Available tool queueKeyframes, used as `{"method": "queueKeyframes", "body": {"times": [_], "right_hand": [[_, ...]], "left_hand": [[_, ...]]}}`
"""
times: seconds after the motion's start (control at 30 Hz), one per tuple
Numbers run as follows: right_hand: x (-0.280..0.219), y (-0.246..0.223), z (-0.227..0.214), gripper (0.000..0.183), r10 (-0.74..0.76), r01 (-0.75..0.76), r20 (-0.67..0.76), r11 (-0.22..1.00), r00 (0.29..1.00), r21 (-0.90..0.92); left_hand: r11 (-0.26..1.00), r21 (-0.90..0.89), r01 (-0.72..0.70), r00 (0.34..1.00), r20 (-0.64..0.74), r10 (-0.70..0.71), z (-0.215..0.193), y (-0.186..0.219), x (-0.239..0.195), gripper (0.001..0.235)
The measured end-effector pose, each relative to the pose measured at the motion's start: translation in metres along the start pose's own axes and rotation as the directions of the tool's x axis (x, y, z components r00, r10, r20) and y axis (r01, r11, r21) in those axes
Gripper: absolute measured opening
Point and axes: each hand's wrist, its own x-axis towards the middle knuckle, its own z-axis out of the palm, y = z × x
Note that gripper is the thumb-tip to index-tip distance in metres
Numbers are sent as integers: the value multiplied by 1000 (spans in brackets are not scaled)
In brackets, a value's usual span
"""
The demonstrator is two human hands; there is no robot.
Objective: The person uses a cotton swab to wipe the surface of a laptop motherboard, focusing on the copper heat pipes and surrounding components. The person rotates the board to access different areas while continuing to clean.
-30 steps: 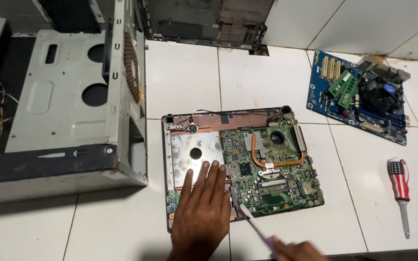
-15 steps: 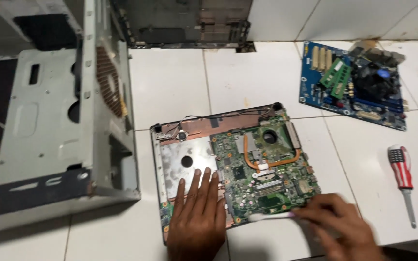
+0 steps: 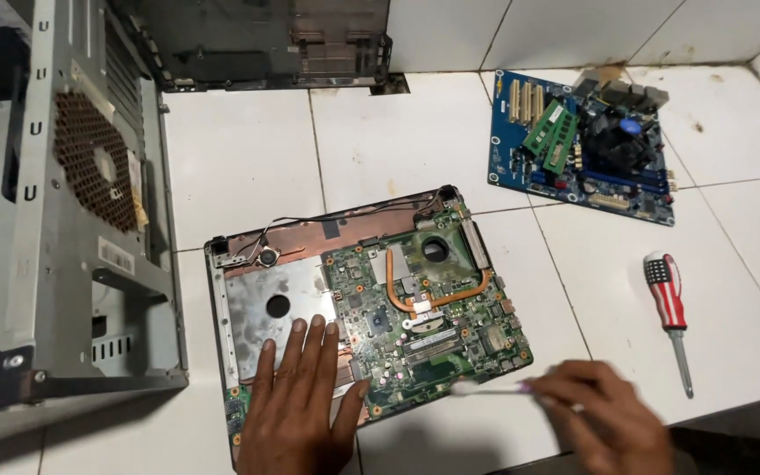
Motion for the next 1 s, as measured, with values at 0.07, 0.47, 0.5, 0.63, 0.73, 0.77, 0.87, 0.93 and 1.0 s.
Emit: {"method": "queueKeyframes", "body": {"times": [0.07,0.47,0.5,0.63,0.73,0.77,0.87,0.93,1.0], "right_hand": [[2,14,-7,25,-64,64,-9,998,998,-10],[4,18,18,39,80,-85,-42,987,996,-136],[4,47,29,42,-64,71,44,980,997,-183],[22,-1,22,20,-54,38,-130,992,990,-116],[19,12,59,33,-188,138,-174,954,967,-267],[24,8,50,33,-191,142,-173,956,966,-258],[36,8,37,42,-18,-3,-74,964,997,-266],[42,23,57,42,53,7,120,893,991,-449],[46,37,58,59,-50,163,244,869,969,-467]], "left_hand": [[1000,8,7,1000,9,-7,-2,1,0,64],[999,13,30,999,43,-31,-9,8,4,59],[1000,-2,22,998,52,-22,-9,8,5,58],[1000,-18,9,1000,29,-8,-10,9,6,53],[999,-25,26,999,21,-25,-11,13,8,51],[1000,-15,28,999,22,-27,-12,13,9,51],[1000,-1,21,1000,1,-21,-13,14,11,49],[1000,-10,7,1000,0,-7,-13,15,12,49],[1000,-6,8,1000,1,-8,-14,15,11,49]]}}
